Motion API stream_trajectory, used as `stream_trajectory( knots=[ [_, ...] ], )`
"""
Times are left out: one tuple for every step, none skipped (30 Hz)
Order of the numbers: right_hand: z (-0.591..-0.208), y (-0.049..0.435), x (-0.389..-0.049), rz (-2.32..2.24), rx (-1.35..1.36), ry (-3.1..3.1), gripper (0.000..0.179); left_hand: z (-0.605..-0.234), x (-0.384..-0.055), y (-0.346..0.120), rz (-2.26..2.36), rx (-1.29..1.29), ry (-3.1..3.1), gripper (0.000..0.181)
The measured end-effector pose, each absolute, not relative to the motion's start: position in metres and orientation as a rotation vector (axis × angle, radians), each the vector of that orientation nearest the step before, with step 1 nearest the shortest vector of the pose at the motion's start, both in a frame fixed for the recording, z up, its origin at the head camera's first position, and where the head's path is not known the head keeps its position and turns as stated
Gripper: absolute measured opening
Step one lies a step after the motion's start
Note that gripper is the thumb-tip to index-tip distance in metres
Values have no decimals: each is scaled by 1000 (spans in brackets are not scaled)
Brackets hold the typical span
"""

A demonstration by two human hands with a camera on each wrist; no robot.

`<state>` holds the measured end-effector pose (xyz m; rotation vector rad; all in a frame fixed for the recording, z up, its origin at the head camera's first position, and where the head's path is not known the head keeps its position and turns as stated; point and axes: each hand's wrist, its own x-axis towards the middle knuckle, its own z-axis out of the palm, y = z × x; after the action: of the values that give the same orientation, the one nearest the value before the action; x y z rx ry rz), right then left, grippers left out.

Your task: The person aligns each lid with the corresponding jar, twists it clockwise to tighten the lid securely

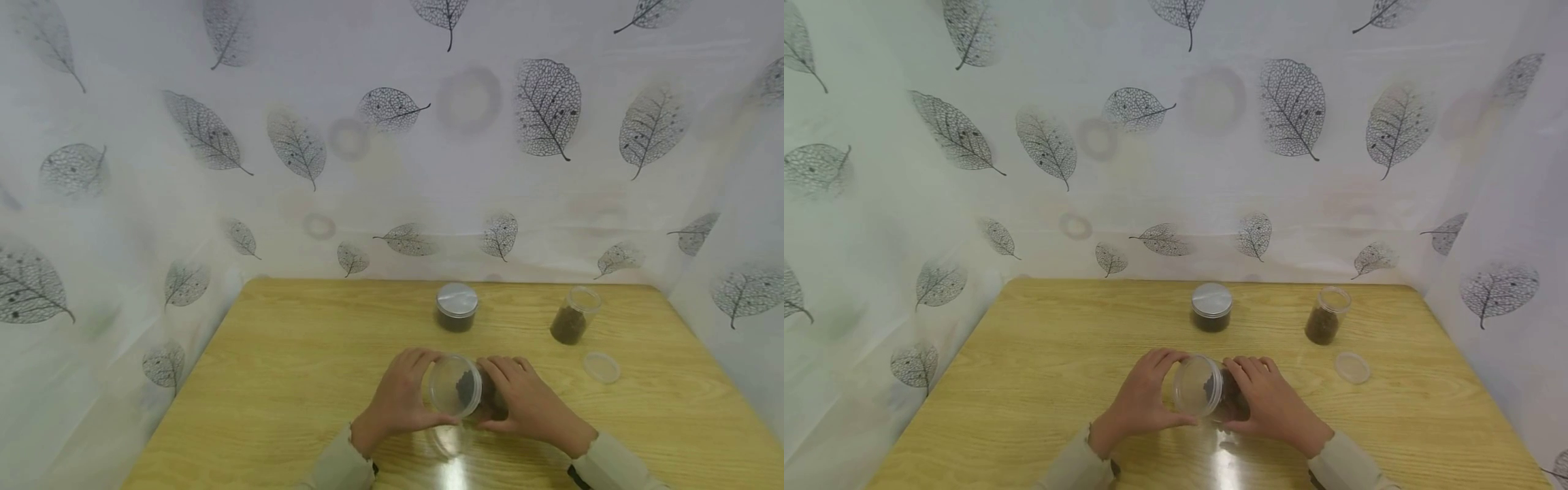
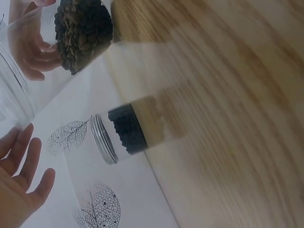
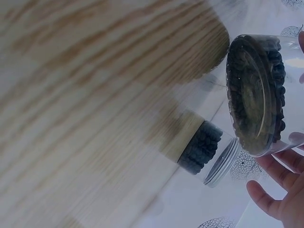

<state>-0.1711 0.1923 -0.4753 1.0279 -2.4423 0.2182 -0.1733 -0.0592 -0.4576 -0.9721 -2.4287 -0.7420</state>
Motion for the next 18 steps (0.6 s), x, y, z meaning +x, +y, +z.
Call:
stream_trajectory(
  knots=[
    [-475,193,-171,214,1028,-2440,104,-457,-174,-60,-740,-984,-2431,93],
    [-476,193,-171,213,1029,-2438,104,-457,-174,-60,-737,-993,-2434,94],
    [-475,193,-171,211,1028,-2437,104,-457,-175,-60,-735,-997,-2441,94],
    [-475,193,-171,211,1027,-2436,104,-456,-175,-60,-730,-997,-2450,95],
    [-475,193,-171,211,1027,-2435,104,-455,-175,-60,-729,-994,-2460,96],
    [-475,192,-171,212,1026,-2435,103,-455,-174,-60,-728,-985,-2469,97],
    [-474,192,-171,213,1025,-2435,103,-454,-173,-59,-728,-972,-2477,98],
    [-474,192,-170,213,1024,-2435,103,-453,-172,-58,-730,-950,-2488,98],
    [-474,192,-170,213,1023,-2436,102,-452,-170,-56,-741,-921,-2497,99],
    [-474,192,-170,214,1023,-2437,102,-451,-167,-55,-742,-884,-2504,99],
    [-474,192,-170,214,1023,-2437,102,-449,-164,-52,-745,-840,-2508,99],
    [-474,192,-170,215,1022,-2438,102,-448,-161,-50,-744,-790,-2514,98],
    [-474,192,-170,217,1022,-2438,102,-447,-157,-47,-752,-734,-2522,97],
    [-474,192,-170,219,1022,-2437,102,-446,-153,-44,-748,-676,-2530,95],
    [-474,192,-170,223,1023,-2437,102,-446,-150,-42,-738,-623,-2532,93],
    [-474,191,-170,226,1023,-2435,102,-446,-147,-39,-725,-570,-2531,91],
    [-474,191,-170,230,1024,-2434,102,-446,-144,-37,-718,-527,-2527,90],
    [-474,191,-170,233,1024,-2433,102,-446,-142,-35,-715,-494,-2521,89]
  ],
)
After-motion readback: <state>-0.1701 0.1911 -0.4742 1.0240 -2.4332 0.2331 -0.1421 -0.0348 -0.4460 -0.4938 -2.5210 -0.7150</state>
